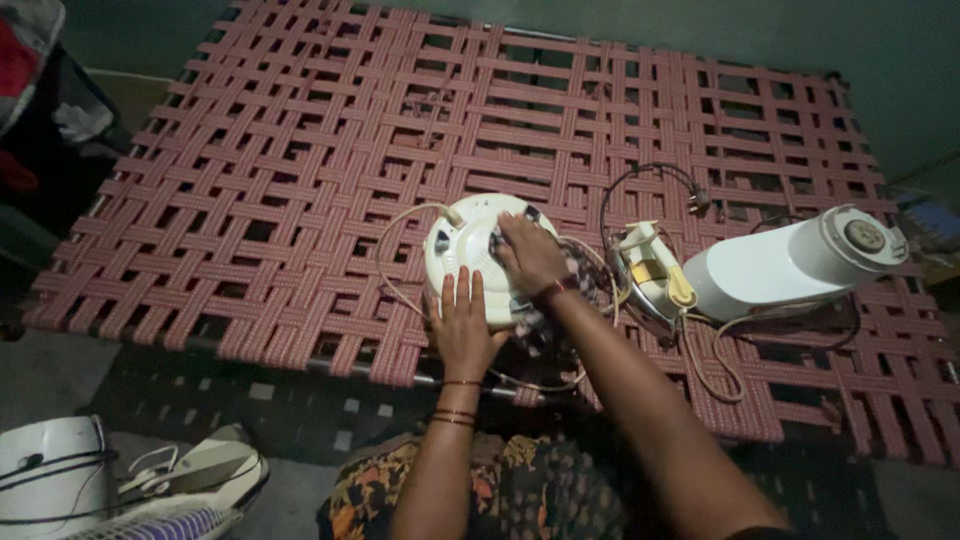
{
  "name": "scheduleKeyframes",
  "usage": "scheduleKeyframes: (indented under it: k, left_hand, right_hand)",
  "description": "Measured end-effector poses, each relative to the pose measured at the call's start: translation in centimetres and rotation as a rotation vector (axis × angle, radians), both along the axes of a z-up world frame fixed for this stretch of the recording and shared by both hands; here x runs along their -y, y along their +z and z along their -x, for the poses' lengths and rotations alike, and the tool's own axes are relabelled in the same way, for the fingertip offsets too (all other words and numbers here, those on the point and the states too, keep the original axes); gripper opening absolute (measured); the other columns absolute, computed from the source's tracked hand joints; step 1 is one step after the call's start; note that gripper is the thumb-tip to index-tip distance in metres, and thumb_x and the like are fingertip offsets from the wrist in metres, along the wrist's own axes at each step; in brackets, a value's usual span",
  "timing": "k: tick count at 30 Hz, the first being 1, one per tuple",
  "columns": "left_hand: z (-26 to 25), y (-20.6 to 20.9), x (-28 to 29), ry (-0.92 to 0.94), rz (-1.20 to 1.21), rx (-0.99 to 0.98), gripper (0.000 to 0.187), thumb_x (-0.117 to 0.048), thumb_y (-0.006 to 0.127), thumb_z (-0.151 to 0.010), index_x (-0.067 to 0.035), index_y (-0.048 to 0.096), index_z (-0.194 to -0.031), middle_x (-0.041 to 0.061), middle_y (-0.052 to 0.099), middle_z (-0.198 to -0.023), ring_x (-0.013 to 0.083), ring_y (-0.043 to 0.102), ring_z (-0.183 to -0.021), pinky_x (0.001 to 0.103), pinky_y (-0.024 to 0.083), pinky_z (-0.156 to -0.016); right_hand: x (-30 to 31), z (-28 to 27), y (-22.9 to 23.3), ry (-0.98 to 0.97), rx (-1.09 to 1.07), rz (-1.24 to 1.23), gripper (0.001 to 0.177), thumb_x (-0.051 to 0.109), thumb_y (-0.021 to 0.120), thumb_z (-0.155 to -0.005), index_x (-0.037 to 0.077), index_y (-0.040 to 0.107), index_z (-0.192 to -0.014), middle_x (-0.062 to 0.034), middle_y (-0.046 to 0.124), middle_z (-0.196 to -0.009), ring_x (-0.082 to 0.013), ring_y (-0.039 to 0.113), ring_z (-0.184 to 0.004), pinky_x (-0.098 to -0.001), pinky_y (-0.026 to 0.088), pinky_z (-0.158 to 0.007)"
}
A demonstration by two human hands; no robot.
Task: The person wipes the bottom surface of a white electric kettle with a patterned cloth. They rotate the kettle to clean different areas of the base, including the vents and feet, while sitting on the floor.
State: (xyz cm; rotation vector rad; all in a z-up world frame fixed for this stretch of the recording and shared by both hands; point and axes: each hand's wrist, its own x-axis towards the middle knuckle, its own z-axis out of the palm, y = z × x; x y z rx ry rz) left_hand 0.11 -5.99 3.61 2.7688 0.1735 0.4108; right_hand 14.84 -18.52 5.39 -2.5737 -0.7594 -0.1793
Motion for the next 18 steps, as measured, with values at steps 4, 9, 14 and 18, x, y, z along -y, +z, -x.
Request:
scheduleKeyframes:
  k: [4, 9, 14, 18]
  left_hand:
    - [0.7, -0.1, 0.3, -0.004, 0.035, 0.053, 0.127, -0.053, 0.094, -0.051, -0.012, 0.034, -0.155, 0.009, 0.031, -0.163, 0.0316, 0.024, -0.152, 0.059, 0.022, -0.119]
    - [0.8, 0.3, 0.0, -0.005, 0.062, 0.088, 0.126, -0.052, 0.094, -0.052, -0.012, 0.034, -0.155, 0.009, 0.032, -0.163, 0.0317, 0.023, -0.152, 0.06, 0.021, -0.119]
    - [0.8, 0.4, -0.1, -0.003, 0.061, 0.106, 0.126, -0.053, 0.094, -0.053, -0.011, 0.033, -0.155, 0.01, 0.032, -0.163, 0.0323, 0.022, -0.152, 0.061, 0.021, -0.119]
    - [0.8, 0.3, -0.1, -0.005, 0.074, 0.103, 0.127, -0.052, 0.094, -0.051, -0.012, 0.034, -0.155, 0.009, 0.031, -0.164, 0.0322, 0.022, -0.152, 0.061, 0.02, -0.118]
  right_hand:
    - [3.5, 1.9, -2.9, -0.012, 0.108, 0.034, 0.062, 0.032, 0.054, -0.097, 0.009, 0.043, -0.153, -0.0163, 0.044, -0.159, -0.0336, 0.037, -0.147, -0.0514, 0.025, -0.12]
    - [7.3, 3.1, -7.9, -0.084, 0.257, -0.151, 0.058, 0.023, 0.055, -0.098, 0.008, 0.046, -0.153, -0.023, 0.047, -0.156, -0.0406, 0.042, -0.144, -0.0478, 0.031, -0.121]
    - [11.7, 3.6, -9.2, -0.413, -0.169, -0.305, 0.038, 0.024, 0.056, -0.099, 0.013, 0.07, -0.133, -0.0207, 0.069, -0.123, -0.0372, 0.066, -0.113, -0.0447, 0.051, -0.097]
    - [11.5, -0.4, -5.0, -0.543, 0.03, -0.39, 0.03, 0.023, 0.065, -0.095, 0.012, 0.075, -0.121, -0.0197, 0.072, -0.107, -0.038, 0.067, -0.103, -0.0478, 0.052, -0.089]
